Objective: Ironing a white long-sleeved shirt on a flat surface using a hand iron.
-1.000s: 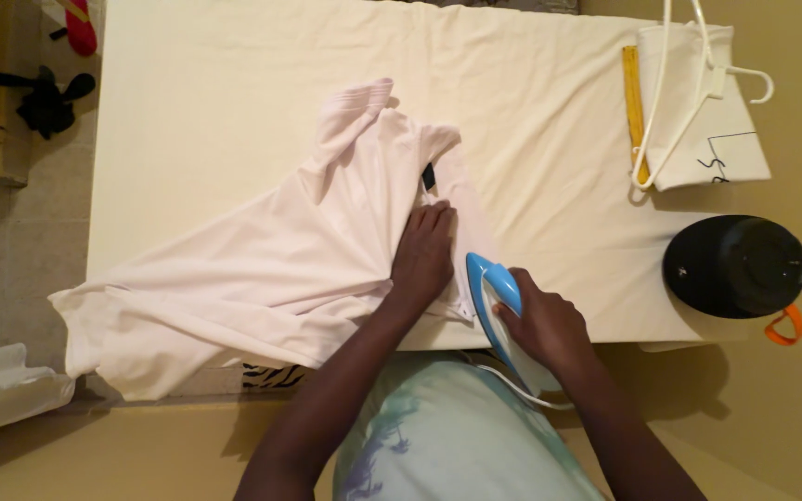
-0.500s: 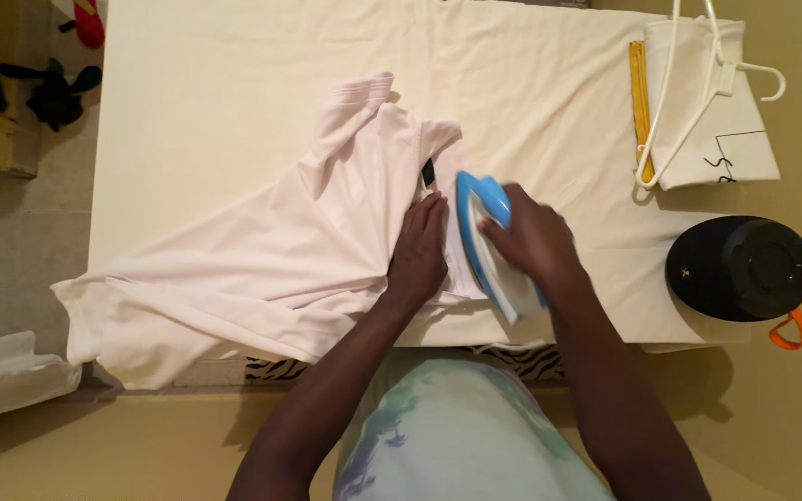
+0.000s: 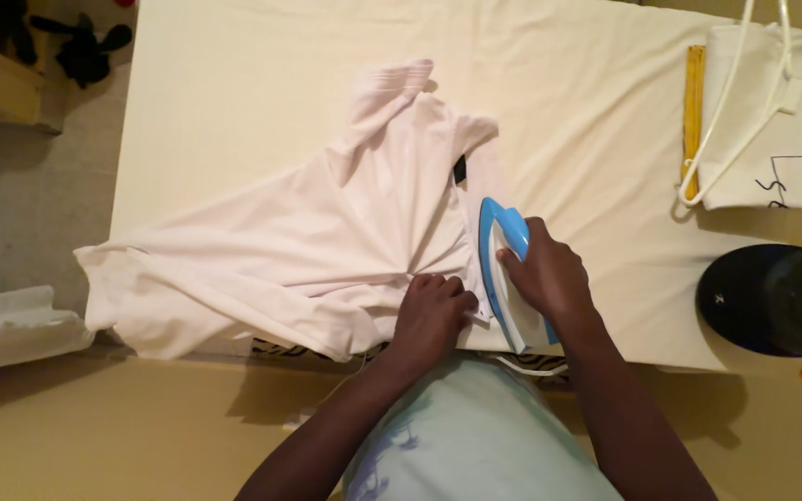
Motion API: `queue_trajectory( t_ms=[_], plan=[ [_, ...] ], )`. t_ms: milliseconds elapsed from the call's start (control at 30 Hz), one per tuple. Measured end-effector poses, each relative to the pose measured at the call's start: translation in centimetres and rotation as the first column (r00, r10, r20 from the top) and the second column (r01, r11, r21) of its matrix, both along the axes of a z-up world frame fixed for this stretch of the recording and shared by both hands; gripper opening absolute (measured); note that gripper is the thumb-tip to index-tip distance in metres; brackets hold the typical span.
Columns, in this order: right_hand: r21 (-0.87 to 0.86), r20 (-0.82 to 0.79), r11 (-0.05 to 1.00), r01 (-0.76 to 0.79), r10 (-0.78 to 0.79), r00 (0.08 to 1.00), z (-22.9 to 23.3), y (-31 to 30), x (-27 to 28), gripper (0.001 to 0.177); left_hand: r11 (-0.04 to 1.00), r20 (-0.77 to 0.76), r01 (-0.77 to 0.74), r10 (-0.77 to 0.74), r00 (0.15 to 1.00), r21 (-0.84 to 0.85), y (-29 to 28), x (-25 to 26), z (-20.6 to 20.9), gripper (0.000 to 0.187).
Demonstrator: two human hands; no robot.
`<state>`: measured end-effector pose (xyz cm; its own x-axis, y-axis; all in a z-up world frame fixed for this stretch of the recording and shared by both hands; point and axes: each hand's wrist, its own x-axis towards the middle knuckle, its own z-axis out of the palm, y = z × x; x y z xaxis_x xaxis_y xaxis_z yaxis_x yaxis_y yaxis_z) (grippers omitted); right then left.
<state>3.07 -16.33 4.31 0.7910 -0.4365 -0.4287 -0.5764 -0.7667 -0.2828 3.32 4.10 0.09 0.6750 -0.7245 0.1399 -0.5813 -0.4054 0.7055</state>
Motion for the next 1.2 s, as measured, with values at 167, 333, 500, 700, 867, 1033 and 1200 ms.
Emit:
queue_trajectory(
  t_ms=[167,333,500,700,867,1033,1200],
  plan=[
    [-0.008,0.046,0.999,0.037,-0.037,0.998,-0.6,-0.5,1.7,0.057,0.996,0.008,-0.043,0.044,0.999,-0.075,-0.9,-1.0,-1.4,0.009],
    [0.135,-0.139,0.963,0.234,-0.215,0.967,3.7,1.8,1.7,0.055,0.989,0.033,-0.048,0.054,0.998,-0.143,-0.7,-0.9,-1.4,0.006],
    [0.052,0.026,0.992,0.117,-0.118,0.993,0.1,0.7,-1.5,0.057,0.988,0.006,-0.059,0.06,0.998,-0.144,-0.7,-1.0,-1.9,0.008],
    [0.039,0.108,0.994,0.102,-0.106,0.989,-0.5,0.1,0.7,0.055,0.992,-0.009,-0.055,0.054,0.999,-0.117,-1.1,-0.9,-1.9,0.01],
    [0.025,0.033,0.994,0.104,-0.104,0.994,0.2,0.9,-1.2,0.056,0.987,-0.004,-0.054,0.054,0.999,-0.148,-1.0,-0.8,-1.9,0.011],
    [0.019,-0.016,0.995,0.098,-0.098,0.995,0.4,1.5,-3.1,0.057,0.984,-0.022,-0.08,0.077,0.997,-0.162,-1.0,-0.9,-1.6,0.014],
    [-0.022,0.082,0.998,0.067,-0.065,0.995,-0.9,0.6,-1.1,0.057,0.973,-0.027,-0.064,0.059,0.998,-0.223,-0.9,-1.1,-2.1,0.017]
  ],
)
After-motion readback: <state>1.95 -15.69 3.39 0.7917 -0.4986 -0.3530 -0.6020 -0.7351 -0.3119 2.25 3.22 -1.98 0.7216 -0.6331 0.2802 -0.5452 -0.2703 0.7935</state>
